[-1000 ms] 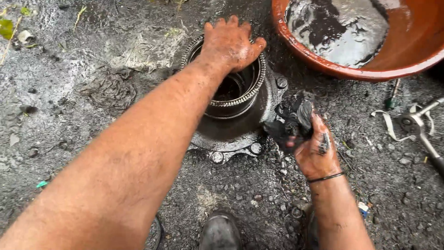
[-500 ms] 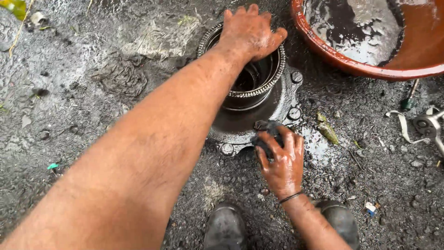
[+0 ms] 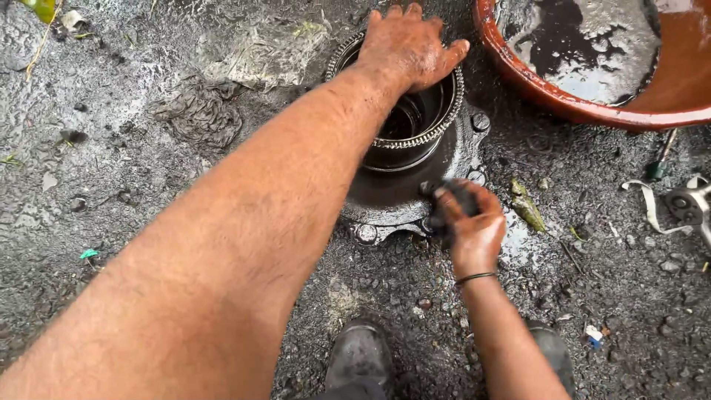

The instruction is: Cleaning a vehicle wheel hub and internal gears using a cloth and solvent in a basin.

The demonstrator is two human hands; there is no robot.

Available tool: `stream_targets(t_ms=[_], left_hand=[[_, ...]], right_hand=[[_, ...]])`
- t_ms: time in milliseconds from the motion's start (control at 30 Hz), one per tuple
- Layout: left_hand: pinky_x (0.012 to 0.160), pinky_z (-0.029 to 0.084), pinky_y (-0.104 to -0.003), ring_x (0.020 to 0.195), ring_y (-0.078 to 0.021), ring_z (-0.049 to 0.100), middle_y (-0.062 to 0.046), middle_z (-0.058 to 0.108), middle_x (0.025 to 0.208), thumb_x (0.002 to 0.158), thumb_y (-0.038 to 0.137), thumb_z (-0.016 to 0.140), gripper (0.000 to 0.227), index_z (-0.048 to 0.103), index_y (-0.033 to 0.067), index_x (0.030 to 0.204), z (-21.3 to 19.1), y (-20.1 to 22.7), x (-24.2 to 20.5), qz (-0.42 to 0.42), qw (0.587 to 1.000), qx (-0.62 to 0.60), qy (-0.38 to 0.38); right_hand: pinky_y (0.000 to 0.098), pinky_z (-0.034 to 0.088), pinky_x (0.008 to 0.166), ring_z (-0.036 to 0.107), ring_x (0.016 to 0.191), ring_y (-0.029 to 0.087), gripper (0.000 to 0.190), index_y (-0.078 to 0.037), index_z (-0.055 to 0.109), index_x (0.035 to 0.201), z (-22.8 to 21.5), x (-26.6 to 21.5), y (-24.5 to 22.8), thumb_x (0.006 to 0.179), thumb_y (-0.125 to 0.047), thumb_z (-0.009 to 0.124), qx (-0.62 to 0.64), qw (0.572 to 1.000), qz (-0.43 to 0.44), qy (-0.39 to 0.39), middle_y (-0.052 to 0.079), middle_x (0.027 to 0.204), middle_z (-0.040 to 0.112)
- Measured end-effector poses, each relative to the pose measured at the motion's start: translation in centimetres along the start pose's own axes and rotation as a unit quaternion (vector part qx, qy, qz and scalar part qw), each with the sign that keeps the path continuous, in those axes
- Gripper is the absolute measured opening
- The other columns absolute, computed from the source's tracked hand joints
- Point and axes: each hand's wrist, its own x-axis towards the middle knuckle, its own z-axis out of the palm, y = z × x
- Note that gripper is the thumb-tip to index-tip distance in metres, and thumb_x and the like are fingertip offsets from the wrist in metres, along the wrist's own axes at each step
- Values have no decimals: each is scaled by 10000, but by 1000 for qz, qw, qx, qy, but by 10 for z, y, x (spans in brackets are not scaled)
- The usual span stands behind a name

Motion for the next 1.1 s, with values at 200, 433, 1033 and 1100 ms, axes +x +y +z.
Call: stream_targets(t_ms=[200,433,1033,1100], left_hand=[[1157,220,-620,1446,-361,324,-158,388,1548,990,663,325,678,517,203,1448,-10,1,-8,0,1000,-5,-12],[1167,247,-600,1421,-357,395,-173,461,1508,1008,666,322,693,519,184,1466,-16,0,-12,7,1000,2,-29],[1167,250,-617,1401,-378,421,-191,458,1514,1006,679,326,715,549,162,1446,-31,0,-19,11,998,-5,-56],[1147,273,-610,1381,-375,440,-180,505,1469,971,722,368,744,580,160,1411,-25,-5,-13,22,998,-37,-41]], right_hand=[[466,534,962,688,1070,295,386,-118,766,999,10,-43,-9,659,51,697,-429,760,-485,-66,42,1125,741],[499,511,944,705,982,281,192,-143,713,710,-3,-52,-10,650,39,721,-497,668,-511,-215,47,898,731],[425,525,944,624,1033,260,215,-153,787,948,-21,-3,11,746,-84,765,-421,817,-393,-31,48,1055,740],[361,578,969,723,1038,251,117,-67,751,934,-34,49,31,858,-107,671,-131,923,-297,-204,94,1059,777]])
